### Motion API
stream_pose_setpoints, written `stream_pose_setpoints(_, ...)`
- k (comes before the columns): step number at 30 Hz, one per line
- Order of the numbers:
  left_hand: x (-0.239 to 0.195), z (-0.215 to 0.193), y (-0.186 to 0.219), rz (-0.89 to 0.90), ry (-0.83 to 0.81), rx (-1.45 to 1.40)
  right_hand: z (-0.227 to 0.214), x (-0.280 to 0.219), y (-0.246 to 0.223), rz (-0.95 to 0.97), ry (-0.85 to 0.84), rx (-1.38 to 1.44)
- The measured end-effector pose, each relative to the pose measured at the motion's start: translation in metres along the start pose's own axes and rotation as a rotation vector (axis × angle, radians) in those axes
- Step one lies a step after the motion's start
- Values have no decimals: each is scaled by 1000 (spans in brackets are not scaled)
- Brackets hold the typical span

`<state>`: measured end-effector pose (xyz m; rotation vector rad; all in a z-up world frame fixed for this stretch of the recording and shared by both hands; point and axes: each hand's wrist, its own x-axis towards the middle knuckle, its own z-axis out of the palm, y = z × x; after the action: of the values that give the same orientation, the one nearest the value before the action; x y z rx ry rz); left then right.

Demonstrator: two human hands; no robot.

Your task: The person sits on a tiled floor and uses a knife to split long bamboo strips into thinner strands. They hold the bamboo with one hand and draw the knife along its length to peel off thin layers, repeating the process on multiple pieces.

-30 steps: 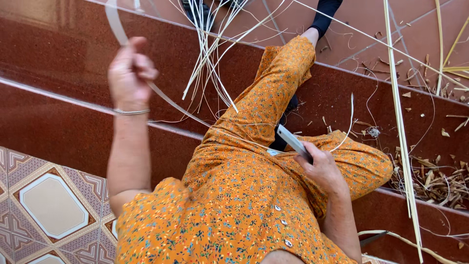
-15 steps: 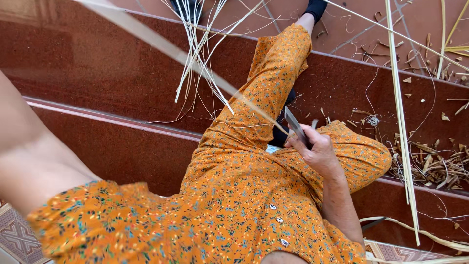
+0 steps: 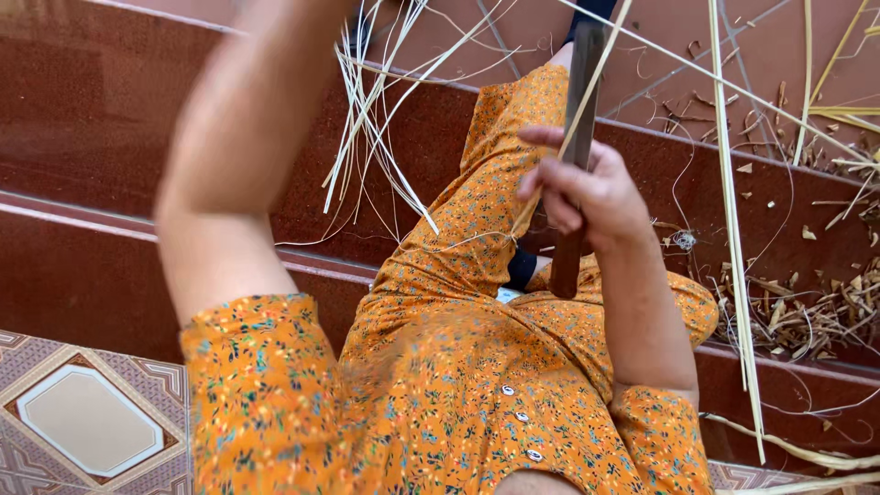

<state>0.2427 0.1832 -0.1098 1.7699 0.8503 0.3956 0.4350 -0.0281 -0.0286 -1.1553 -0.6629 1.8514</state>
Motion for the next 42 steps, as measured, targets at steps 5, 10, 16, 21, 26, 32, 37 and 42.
stream_pose_setpoints(5, -102, 76, -15, -112, -426, -461, -20, 56, -31, -87, -19, 144)
stream_pose_setpoints(10, -159, 149, 6, -208, -84, -1038, -30, 98, -21, -83, 31, 342)
stream_pose_setpoints(16, -123, 43, -43, -186, 462, -987, -59, 71, 12, -111, 168, 172)
stream_pose_setpoints(21, -134, -111, -88, 211, 1121, -518, -117, -6, 66, -103, 245, 365)
stream_pose_setpoints(26, -161, -93, -149, 308, 1061, -8, -161, -52, 142, -104, 275, 745)
stream_pose_setpoints(32, -195, 7, -182, -733, 336, 405, -182, -77, 214, -27, 362, 810)
stream_pose_setpoints(37, -200, 33, -171, -876, 398, 314, -183, -76, 220, -6, 520, 688)
stream_pose_setpoints(42, -187, 50, -192, -1002, 66, 410, -171, -64, 208, 5, 562, 612)
